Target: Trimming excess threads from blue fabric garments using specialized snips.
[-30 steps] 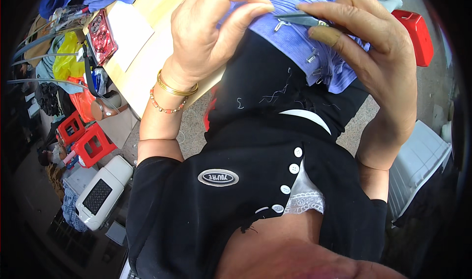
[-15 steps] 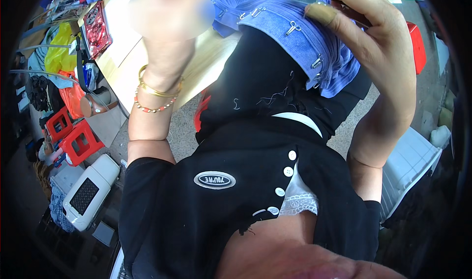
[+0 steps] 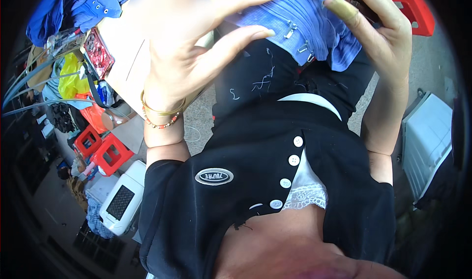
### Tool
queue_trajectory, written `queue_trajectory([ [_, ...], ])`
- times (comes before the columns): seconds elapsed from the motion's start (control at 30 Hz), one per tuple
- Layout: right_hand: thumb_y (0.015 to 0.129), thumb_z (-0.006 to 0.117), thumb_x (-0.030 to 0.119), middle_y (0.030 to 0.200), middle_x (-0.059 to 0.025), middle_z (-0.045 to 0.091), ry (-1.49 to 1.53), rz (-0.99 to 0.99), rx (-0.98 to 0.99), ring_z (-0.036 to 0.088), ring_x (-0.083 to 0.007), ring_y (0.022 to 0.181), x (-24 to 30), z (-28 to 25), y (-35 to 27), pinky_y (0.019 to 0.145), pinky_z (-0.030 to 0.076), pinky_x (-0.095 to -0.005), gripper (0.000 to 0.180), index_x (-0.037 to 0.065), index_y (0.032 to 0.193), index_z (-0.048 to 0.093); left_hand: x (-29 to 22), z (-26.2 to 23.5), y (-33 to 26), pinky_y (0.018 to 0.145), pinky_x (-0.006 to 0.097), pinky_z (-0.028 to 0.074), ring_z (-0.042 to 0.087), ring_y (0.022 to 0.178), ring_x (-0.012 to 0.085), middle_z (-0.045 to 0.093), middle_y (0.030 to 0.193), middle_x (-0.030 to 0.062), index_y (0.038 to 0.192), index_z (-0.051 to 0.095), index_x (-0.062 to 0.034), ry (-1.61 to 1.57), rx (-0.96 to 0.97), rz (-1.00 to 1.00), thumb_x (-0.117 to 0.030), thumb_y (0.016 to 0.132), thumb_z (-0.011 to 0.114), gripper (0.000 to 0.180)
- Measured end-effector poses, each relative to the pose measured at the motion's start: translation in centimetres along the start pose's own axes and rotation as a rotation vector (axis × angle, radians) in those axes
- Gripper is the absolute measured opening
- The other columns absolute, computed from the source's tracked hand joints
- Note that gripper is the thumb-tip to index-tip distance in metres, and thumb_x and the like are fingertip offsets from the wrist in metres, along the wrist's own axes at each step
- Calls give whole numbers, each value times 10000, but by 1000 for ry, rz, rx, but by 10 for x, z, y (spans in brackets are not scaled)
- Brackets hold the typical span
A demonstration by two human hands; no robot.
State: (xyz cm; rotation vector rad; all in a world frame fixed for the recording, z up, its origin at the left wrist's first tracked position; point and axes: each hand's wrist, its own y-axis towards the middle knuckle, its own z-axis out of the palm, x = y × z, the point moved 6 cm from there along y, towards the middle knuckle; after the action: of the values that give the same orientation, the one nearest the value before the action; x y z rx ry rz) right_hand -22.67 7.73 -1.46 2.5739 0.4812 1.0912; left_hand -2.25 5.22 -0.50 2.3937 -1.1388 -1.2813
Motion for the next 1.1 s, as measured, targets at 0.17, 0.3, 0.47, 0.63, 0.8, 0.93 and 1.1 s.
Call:
queue_trajectory([
  [0.17,724,796,64,733,-32,585,153,-110,-6,502,-108,649,4,8,-18,581,380,-245,368,-5,1074,703,-10,2,3,886,357,479,574,1019,227,626,1017,97,972,756,-94,257,89,101,-64,598,837,384],
  [0.3,723,799,64,736,-38,582,241,-66,20,514,-118,648,2,12,-26,577,389,-248,372,-1,1076,701,-3,5,3,783,312,519,634,923,214,651,977,139,939,724,-3,112,86,191,61,750,711,200],
  [0.47,736,792,70,745,-42,574,332,-107,-32,526,-128,641,4,10,-26,563,409,-255,373,10,1091,694,-9,7,8,750,288,509,642,868,183,678,915,78,917,721,-42,330,50,384,14,761,731,166],
  [0.63,727,804,103,743,-53,572,212,-158,-18,538,-144,623,12,7,-22,544,427,-264,384,24,1088,695,-8,8,4,755,288,505,639,864,196,671,917,87,938,672,-49,297,12,374,-7,790,721,161],
  [0.8,720,808,114,727,-53,576,232,-190,-60,553,-155,612,13,9,-20,538,439,-268,363,30,1058,706,-15,10,7,780,296,499,638,868,202,670,917,92,941,660,-49,334,32,383,-24,806,714,148],
  [0.93,719,804,104,713,-52,579,230,-219,-88,561,-153,606,14,10,-20,535,441,-269,330,29,1028,716,-18,12,5,786,299,497,637,863,203,669,919,93,934,657,-39,361,31,382,-35,815,707,129],
  [1.1,725,788,68,710,-39,590,247,-142,-102,546,-123,598,2,10,-28,519,423,-261,305,10,1016,718,-10,-2,3,782,338,507,622,831,226,634,914,150,918,623,24,181,-80,334,-22,879,606,62],
])
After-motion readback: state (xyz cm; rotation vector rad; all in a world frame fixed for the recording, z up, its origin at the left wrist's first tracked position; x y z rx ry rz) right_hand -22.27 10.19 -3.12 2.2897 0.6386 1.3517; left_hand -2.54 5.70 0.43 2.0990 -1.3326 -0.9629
